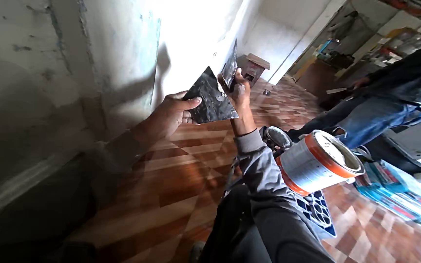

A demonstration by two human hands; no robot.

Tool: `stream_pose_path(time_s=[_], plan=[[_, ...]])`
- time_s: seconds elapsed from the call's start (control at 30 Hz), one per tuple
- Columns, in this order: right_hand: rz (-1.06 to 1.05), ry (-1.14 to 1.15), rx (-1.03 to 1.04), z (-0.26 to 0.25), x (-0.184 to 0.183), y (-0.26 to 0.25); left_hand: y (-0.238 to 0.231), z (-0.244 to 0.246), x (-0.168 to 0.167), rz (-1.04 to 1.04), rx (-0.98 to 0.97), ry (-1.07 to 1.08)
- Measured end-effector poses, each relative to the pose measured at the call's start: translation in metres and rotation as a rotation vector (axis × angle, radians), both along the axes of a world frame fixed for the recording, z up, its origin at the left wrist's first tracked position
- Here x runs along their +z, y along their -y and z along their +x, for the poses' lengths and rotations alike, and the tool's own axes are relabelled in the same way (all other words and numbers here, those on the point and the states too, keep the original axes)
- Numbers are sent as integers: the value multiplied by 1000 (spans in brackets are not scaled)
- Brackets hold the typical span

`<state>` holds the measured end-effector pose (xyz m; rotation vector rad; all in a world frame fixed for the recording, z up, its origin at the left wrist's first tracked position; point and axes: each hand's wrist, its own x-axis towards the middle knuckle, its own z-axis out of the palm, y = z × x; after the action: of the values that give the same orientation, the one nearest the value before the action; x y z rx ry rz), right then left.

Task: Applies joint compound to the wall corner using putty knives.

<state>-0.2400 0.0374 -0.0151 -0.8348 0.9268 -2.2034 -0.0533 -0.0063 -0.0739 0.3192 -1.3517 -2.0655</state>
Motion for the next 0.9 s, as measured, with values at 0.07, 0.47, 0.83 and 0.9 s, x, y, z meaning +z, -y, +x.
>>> stream_pose_path(time_s=[0.07,0.47,0.83,0.9], plan=[[36,-29,-15,4,-9,3,-1,-1,4,55,89,-55],[-103,270,-105,-17,1,0,4,-11,6,161,305,-294],[-50,48,-99,-21,-3,-16,-1,-19,20,194,297,-412],[-50,153,-176,-38,-5,-13,1,-4,37,155,391,-452]])
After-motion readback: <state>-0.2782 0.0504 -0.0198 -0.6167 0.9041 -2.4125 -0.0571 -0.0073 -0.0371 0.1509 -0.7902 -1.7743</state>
